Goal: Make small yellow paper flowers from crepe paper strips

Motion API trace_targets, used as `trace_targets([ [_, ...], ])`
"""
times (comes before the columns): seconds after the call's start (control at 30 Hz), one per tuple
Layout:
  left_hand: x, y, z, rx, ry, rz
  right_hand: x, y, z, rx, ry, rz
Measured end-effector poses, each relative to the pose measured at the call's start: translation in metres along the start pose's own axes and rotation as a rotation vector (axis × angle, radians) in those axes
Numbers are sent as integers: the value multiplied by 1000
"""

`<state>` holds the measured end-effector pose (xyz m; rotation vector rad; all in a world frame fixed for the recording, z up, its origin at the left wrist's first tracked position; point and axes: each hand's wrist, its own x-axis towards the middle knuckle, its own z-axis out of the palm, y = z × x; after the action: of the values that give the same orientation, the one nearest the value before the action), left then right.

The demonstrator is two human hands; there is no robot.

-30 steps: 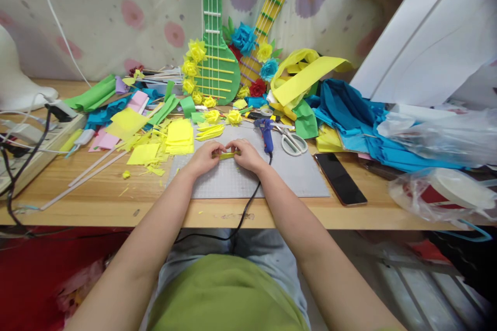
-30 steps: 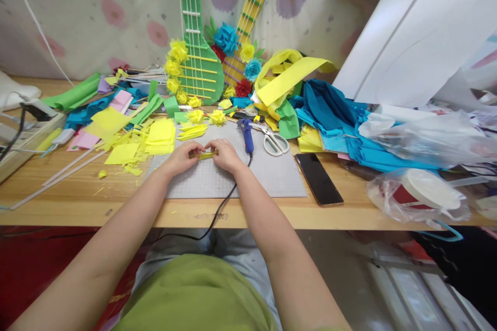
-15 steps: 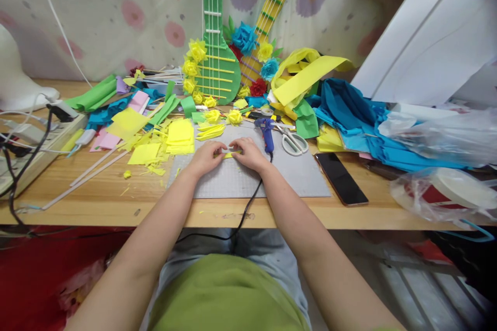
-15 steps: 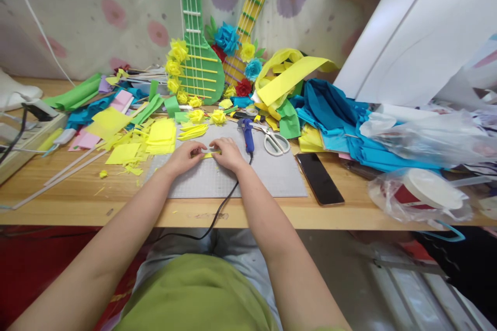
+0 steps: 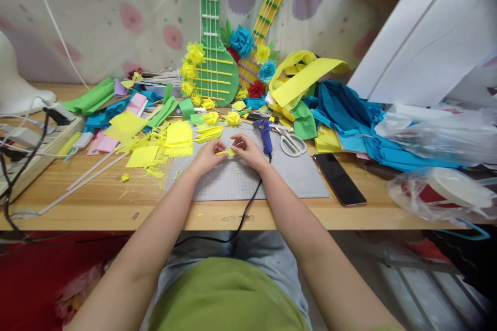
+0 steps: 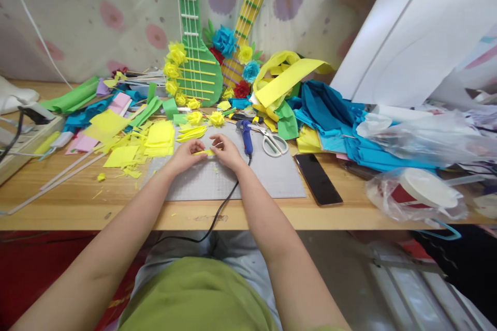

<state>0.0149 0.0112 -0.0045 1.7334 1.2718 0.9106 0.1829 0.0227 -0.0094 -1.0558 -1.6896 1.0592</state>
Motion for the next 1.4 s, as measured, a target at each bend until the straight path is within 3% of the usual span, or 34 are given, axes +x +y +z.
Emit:
trace_targets([
  [0.13, 1, 6, 0, -318, 45, -171, 2, 4, 0, 152, 76, 77],
  [0.33, -3, 16, -9, -509, -13, -299, 5, 10, -1, 279, 145, 126],
  [0.63, -6, 21, -9, -466, -42, -401, 6, 11, -1, 251, 153, 117],
  [1.03, -6, 22, -11, -428, -90, -395, 8, 14, 2, 241, 209, 97],
  [1.4, -5, 19, -5, -454, -54, -393, 7, 9, 4, 213, 213, 99],
])
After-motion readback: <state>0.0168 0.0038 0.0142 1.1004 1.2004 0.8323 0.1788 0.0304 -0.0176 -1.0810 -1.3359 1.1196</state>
